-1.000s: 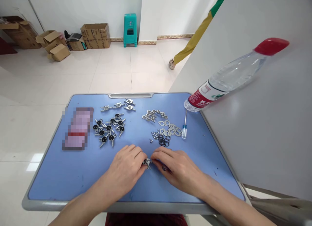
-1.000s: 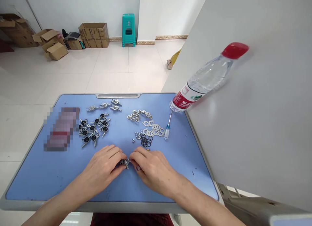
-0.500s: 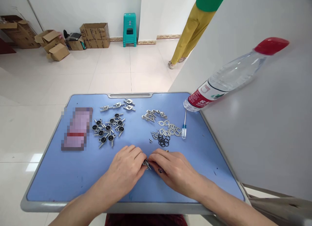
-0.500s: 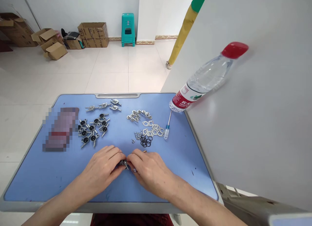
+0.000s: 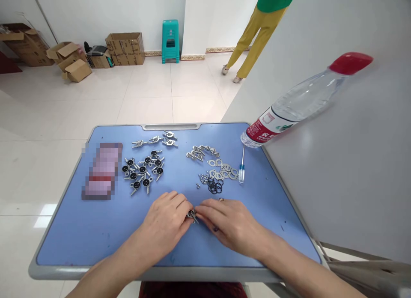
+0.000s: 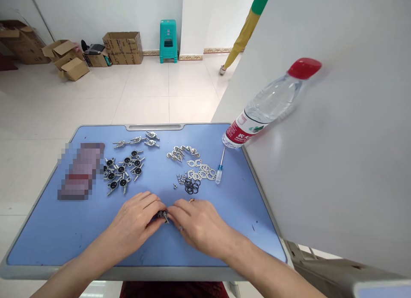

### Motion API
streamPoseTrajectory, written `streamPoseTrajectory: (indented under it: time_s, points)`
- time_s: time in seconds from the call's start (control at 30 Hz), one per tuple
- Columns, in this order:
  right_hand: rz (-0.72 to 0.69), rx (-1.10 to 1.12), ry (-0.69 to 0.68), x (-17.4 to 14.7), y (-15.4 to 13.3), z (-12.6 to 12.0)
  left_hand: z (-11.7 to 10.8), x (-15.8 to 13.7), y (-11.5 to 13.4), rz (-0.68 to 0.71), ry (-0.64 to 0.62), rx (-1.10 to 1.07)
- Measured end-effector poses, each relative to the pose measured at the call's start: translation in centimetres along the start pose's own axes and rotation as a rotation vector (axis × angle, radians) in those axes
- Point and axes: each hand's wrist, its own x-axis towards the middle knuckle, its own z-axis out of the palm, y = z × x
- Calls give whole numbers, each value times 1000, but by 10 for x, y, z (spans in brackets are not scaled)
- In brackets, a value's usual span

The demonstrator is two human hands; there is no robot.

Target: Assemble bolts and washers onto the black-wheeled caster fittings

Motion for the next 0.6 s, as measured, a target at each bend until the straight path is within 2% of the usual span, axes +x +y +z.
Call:
streamPoseTrajectory:
  time_s: [0.17,0.27,0.37,0.5,0.6]
  points:
    - [376,435,7,5,-3,-27,1,-1,-1,-5,4,6]
    - [539,683,12,8,-1,-29,0,-1,-2,-3,4,-9]
    - [573,805,71,9,5,-22,-2,0,-2,-2,-1,-19]
    - [607,720,168,9,9,-18,-4,2,-3,3,-7,-16]
    - [610,773,162,6,6,-18,-5,4,-3,-9,-8,-25]
